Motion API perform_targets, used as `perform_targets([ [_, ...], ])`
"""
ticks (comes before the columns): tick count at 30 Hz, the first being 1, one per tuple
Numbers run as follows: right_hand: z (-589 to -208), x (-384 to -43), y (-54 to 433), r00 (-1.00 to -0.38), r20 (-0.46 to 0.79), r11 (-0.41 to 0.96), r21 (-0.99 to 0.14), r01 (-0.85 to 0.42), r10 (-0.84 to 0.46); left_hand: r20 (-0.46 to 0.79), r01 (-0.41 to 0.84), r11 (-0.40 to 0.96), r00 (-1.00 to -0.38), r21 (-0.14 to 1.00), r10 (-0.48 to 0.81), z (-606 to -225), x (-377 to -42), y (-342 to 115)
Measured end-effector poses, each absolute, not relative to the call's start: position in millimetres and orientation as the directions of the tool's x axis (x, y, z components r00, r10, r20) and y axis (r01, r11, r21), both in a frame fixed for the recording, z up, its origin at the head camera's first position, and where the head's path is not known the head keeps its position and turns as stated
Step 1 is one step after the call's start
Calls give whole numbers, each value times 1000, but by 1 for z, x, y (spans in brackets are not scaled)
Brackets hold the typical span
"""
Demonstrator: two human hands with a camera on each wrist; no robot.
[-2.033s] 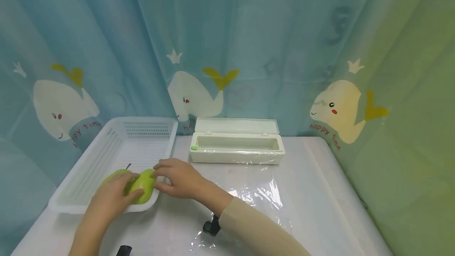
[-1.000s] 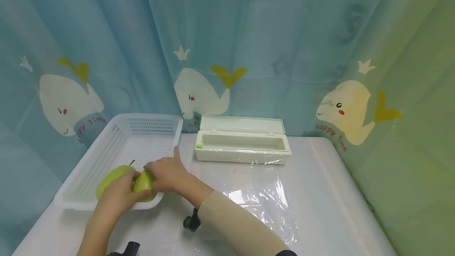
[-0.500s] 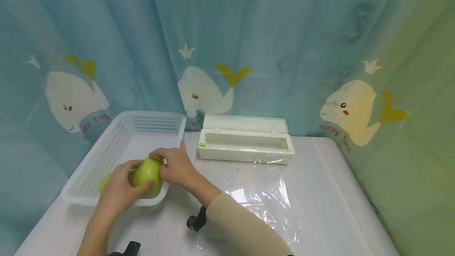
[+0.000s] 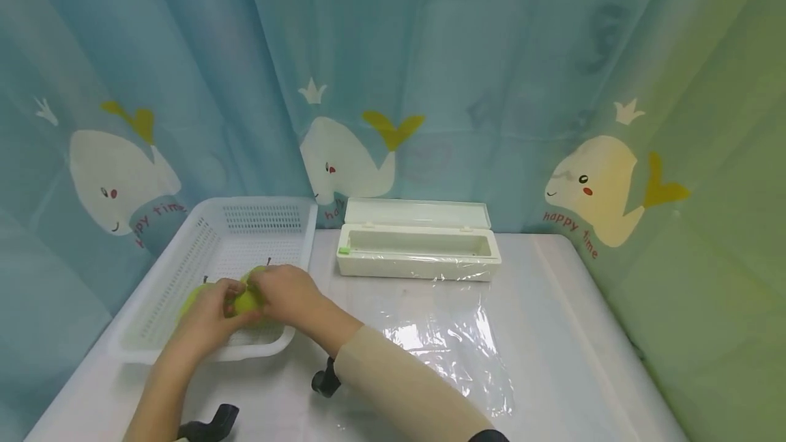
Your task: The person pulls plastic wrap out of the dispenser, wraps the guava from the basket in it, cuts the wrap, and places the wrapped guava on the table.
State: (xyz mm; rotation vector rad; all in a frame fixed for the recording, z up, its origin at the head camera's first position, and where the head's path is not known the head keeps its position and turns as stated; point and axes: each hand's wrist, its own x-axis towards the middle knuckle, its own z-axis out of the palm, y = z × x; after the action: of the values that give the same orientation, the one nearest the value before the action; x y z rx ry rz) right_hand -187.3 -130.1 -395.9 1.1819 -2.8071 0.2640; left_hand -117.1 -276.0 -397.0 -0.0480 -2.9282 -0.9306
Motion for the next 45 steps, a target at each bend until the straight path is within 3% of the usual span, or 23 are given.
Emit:
perform_targets([
  [5,-392,-188,-143,-741,-37,742,-20,-670,-670,4,11,854,-1000,520,10,-396,-118,-277],
  [12,-395,-189,-153,-773,-87,777,-79,-624,-629,-20,-22,861,-1000,508,-14,-400,-116,-276],
  [17,-399,-191,-157,-782,-69,782,-134,-608,-619,-76,-61,811,-997,581,-21,-401,-117,-278],
  [24,-400,-191,-154,-798,-8,796,-69,-601,-603,-92,-109,800,-993,591,-68,-398,-120,-277],
  [31,-400,-191,-144,-750,180,753,-64,-655,-637,70,-44,781,-991,623,-112,-393,-116,-281],
  [33,-398,-188,-139,-744,249,743,-117,-659,-621,156,0,762,-979,647,-132,-394,-115,-277],
  [36,-395,-182,-130,-747,334,690,-292,-662,-575,233,46,702,-957,710,-172,-394,-115,-269],
  [40,-393,-175,-116,-769,383,560,-531,-636,-511,268,58,622,-931,781,-249,-391,-115,-257],
  [45,-392,-170,-99,-804,406,358,-741,-568,-435,301,95,543,-904,834,-304,-386,-117,-245],
])
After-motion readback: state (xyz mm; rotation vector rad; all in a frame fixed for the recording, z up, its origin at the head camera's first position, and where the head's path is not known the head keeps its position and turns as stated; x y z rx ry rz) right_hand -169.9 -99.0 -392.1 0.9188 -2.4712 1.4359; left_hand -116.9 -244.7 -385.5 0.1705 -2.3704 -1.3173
